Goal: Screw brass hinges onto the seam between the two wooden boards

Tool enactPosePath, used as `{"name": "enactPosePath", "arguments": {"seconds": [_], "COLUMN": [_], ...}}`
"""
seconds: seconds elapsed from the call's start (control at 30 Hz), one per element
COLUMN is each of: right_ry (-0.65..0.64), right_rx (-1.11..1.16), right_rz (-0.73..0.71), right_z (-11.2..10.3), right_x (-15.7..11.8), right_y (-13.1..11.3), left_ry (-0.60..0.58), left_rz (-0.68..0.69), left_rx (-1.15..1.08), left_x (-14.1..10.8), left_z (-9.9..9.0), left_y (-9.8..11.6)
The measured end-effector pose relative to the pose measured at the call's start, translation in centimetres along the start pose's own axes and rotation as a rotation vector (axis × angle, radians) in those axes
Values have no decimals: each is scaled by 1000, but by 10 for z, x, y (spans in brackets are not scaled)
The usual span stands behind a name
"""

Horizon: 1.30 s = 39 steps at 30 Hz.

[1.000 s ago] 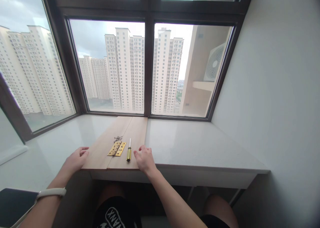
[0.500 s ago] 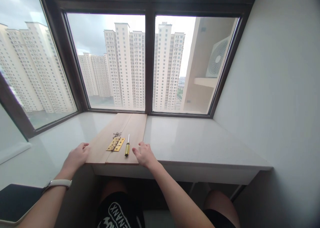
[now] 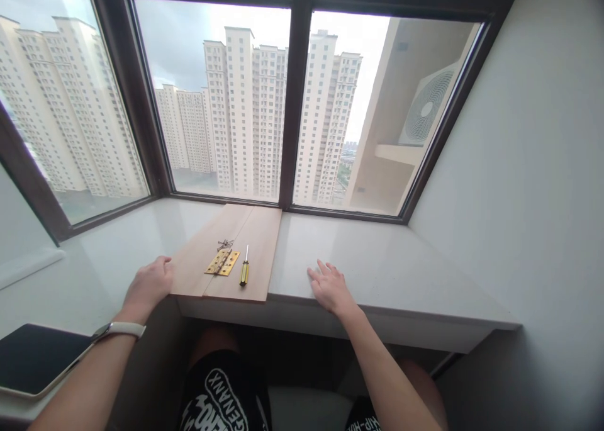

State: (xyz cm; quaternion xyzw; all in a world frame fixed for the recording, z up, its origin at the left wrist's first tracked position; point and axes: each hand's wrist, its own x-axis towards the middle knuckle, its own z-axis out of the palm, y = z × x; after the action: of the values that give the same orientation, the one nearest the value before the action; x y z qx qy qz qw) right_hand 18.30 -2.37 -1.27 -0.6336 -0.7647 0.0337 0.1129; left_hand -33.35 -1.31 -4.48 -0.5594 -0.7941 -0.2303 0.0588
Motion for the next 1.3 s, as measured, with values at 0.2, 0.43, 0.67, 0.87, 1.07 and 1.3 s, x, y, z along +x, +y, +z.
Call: {"name": "enactPosePath", "arguments": {"seconds": [0.2, 0.43, 0.67, 0.87, 1.07, 1.3], "right_ry": [39, 24, -24, 218, 256, 252], "right_rx": [13, 408, 561, 485, 364, 421], "right_rz": [-71, -267, -277, -319, -287, -360], "right_z": [5, -20, -9, 13, 24, 33], "right_x": [-23, -72, -81, -58, -32, -26], "right_y": [-10, -22, -43, -92, -137, -153], "left_ry": [-22, -14, -20, -15, 19, 30], "left_rz": [-6, -11, -9, -10, 2, 42], "left_rx": [-7, -22, -20, -31, -54, -13], "left_x": [-1, 2, 3, 4, 2, 5], "left_z": [-3, 2, 2, 3, 0, -1], "left_y": [0, -4, -5, -5, -1, 8]}}
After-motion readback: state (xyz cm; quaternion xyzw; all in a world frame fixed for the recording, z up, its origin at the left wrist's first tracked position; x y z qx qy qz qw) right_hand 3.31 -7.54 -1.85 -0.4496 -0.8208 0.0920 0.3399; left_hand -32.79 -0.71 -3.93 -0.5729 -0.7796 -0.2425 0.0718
